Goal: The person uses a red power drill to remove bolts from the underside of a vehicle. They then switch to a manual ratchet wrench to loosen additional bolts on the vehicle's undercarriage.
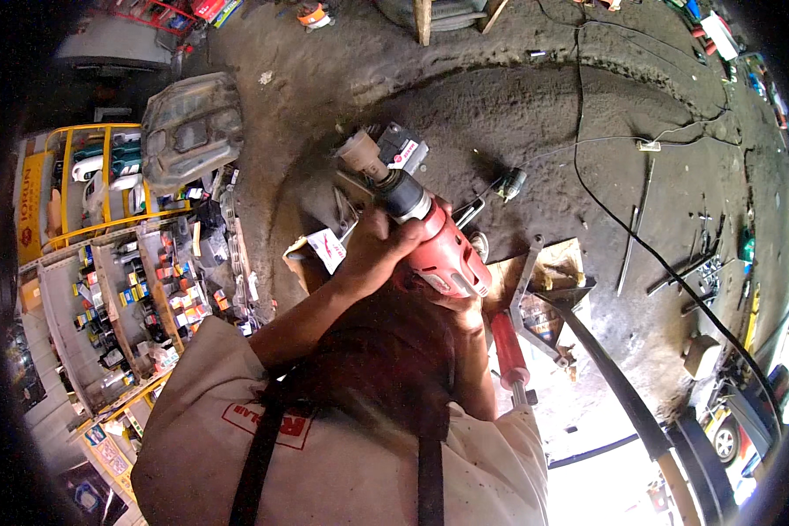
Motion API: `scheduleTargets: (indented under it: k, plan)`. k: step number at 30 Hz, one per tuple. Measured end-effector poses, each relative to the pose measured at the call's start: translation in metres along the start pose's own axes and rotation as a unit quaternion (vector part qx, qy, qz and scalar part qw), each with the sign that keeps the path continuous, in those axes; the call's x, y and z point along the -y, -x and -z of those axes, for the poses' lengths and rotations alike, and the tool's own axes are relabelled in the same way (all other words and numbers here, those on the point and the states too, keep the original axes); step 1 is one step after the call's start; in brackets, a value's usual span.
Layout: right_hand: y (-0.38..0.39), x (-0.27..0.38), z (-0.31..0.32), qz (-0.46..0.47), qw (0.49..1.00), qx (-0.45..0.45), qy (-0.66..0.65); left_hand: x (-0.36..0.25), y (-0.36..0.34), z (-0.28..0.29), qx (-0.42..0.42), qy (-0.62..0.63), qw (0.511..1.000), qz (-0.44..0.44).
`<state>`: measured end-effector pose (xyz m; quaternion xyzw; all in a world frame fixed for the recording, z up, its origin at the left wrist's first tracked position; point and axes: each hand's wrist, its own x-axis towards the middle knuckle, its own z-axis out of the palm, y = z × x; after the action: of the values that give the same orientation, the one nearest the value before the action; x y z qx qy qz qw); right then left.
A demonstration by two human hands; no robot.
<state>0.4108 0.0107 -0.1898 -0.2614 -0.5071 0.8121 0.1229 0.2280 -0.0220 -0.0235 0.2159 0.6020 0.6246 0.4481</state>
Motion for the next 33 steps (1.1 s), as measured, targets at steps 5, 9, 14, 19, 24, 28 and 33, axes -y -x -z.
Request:
scheduleTargets:
  k: [5,9,14,19,24,28,33]
  plan:
    - [-0.011,0.001,0.001,-0.003,0.998,0.016,-0.063,-0.037,-0.006,0.024,-0.012,0.092,0.986,-0.138]
    - [-0.014,0.007,-0.002,-0.007,0.995,0.018,-0.100,-0.048,-0.010,0.040,-0.029,0.088,0.978,-0.189]
    - [-0.015,0.012,-0.002,-0.010,0.993,0.022,-0.112,-0.068,-0.010,0.037,-0.001,0.069,0.978,-0.195]
    - [-0.015,0.014,-0.001,-0.013,0.992,0.021,-0.120,-0.072,-0.008,0.040,-0.050,-0.018,0.975,-0.217]
    - [-0.011,0.015,0.000,-0.016,0.992,0.023,-0.127,-0.076,-0.003,0.037,-0.091,0.001,0.957,-0.274]
    - [-0.010,0.015,0.000,-0.015,0.990,0.020,-0.137,-0.072,-0.003,0.039,-0.142,-0.048,0.938,-0.313]
    - [-0.010,0.014,0.000,-0.015,0.989,0.025,-0.145,-0.082,0.003,0.045,-0.154,-0.219,0.908,-0.323]
